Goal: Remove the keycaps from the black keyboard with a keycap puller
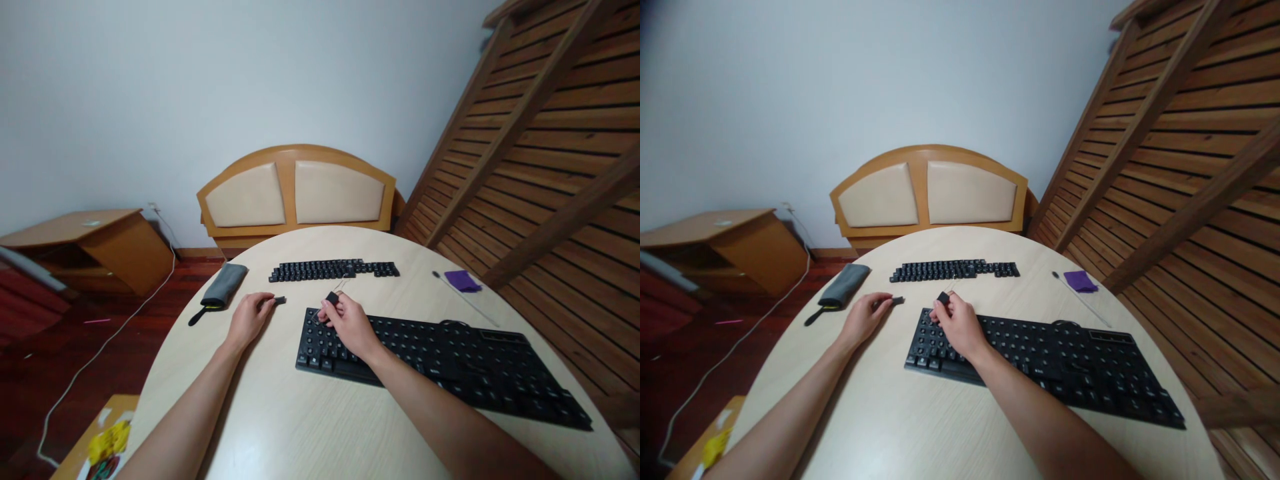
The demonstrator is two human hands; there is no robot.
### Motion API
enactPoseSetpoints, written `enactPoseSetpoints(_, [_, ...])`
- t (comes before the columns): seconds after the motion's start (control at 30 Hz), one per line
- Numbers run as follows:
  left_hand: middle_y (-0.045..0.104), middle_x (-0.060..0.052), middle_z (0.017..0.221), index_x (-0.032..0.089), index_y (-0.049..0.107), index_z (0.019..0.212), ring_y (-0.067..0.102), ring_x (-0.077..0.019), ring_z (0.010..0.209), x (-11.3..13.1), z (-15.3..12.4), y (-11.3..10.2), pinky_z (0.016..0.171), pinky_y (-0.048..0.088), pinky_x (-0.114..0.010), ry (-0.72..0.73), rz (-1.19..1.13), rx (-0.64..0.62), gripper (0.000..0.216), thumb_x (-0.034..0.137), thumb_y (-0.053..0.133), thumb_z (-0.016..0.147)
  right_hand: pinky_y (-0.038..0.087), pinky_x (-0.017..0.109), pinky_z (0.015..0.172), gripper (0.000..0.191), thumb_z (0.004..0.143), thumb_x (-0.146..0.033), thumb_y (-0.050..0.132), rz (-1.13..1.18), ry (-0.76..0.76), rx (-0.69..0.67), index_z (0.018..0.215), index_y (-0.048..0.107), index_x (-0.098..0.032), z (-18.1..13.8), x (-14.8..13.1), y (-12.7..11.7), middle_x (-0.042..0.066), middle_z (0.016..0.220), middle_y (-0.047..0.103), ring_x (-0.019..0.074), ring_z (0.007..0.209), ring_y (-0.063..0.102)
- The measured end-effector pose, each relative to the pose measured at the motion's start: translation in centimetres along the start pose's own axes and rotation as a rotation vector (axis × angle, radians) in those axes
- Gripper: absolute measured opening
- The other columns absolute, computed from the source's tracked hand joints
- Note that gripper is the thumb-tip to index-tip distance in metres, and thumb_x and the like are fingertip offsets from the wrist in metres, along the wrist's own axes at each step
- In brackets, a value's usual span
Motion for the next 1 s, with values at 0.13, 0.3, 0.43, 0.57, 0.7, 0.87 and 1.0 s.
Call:
enactPoseSetpoints(0.13, [0.072, -0.007, 0.108, 0.021, 0.070, 0.107, 0.064, -0.0256, 0.101, 0.7, -0.3, 0.1, 0.087, 0.050, -0.035, 0.044, 0.051, 0.004, 0.031, 0.043, 0.058, 0.089, 0.056, 0.027, 0.062, 0.025, 0.091, -0.044, 0.055, 0.006, -0.006, -0.010, 0.087, 0.055, -0.020, 0.0, 0.2, 0.0, 0.007, 0.083, 0.073, 0.0182, 0.075, 0.071])
enactPoseSetpoints(0.3, [0.070, -0.005, 0.107, 0.025, 0.073, 0.100, 0.066, -0.0218, 0.092, 1.1, 0.7, -0.5, 0.077, 0.050, -0.029, 0.006, 0.190, -0.021, 0.021, 0.036, 0.060, 0.089, 0.056, 0.027, 0.061, 0.027, 0.090, -0.046, 0.056, 0.000, -0.014, -0.019, 0.085, 0.055, -0.019, 0.0, 0.1, 0.2, 0.007, 0.080, 0.073, 0.0183, 0.073, 0.071])
enactPoseSetpoints(0.43, [0.069, -0.004, 0.107, 0.026, 0.075, 0.100, 0.066, -0.0195, 0.087, 0.7, 2.3, -1.2, 0.070, 0.048, -0.026, -0.014, 0.241, -0.022, 0.019, 0.033, 0.061, 0.089, 0.057, 0.028, 0.062, 0.029, 0.090, -0.047, 0.056, -0.012, -0.037, -0.020, 0.084, 0.055, -0.019, 0.0, -0.2, 0.2, 0.006, 0.077, 0.072, 0.0182, 0.071, 0.071])
enactPoseSetpoints(0.57, [0.069, -0.003, 0.107, 0.028, 0.075, 0.103, 0.066, -0.0182, 0.086, 0.3, 3.1, -1.1, 0.063, 0.045, -0.023, -0.018, 0.273, 0.009, 0.021, 0.035, 0.059, 0.091, 0.057, 0.028, 0.063, 0.027, 0.092, -0.045, 0.055, -0.024, -0.051, -0.024, 0.085, 0.056, -0.018, 0.0, -0.2, 0.2, 0.007, 0.078, 0.073, 0.0182, 0.071, 0.072])
enactPoseSetpoints(0.7, [0.069, -0.003, 0.109, 0.029, 0.074, 0.106, 0.066, -0.0175, 0.085, 0.3, 3.3, -0.6, 0.060, 0.043, -0.022, -0.015, 0.299, 0.040, 0.024, 0.037, 0.056, 0.093, 0.057, 0.029, 0.064, 0.025, 0.092, -0.043, 0.055, -0.033, -0.057, -0.018, 0.086, 0.056, -0.018, 0.0, -0.2, 0.2, 0.007, 0.078, 0.073, 0.0183, 0.071, 0.072])
enactPoseSetpoints(0.87, [0.069, -0.002, 0.111, 0.030, 0.073, 0.109, 0.066, -0.0181, 0.087, 0.7, 3.3, -0.4, 0.058, 0.042, -0.022, -0.013, 0.326, 0.058, 0.025, 0.038, 0.055, 0.094, 0.056, 0.028, 0.063, 0.025, 0.092, -0.042, 0.054, -0.023, -0.051, -0.026, 0.084, 0.056, -0.019, -0.1, -0.2, 0.2, 0.006, 0.077, 0.072, 0.0178, 0.071, 0.071])
enactPoseSetpoints(1.0, [0.069, -0.002, 0.110, 0.029, 0.073, 0.109, 0.066, -0.0184, 0.086, 0.9, 3.3, -0.4, 0.058, 0.042, -0.022, -0.015, 0.336, 0.066, 0.025, 0.037, 0.055, 0.093, 0.056, 0.029, 0.064, 0.025, 0.092, -0.042, 0.054, -0.025, -0.046, -0.035, 0.085, 0.055, -0.019, -0.2, -0.2, 0.2, 0.006, 0.077, 0.072, 0.0181, 0.071, 0.071])
Point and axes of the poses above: each hand's wrist, its own z-axis towards the middle knuckle, its own y-axis out of the palm, x = y × z, the point moved 3 cm from there along z, towards the middle knuckle
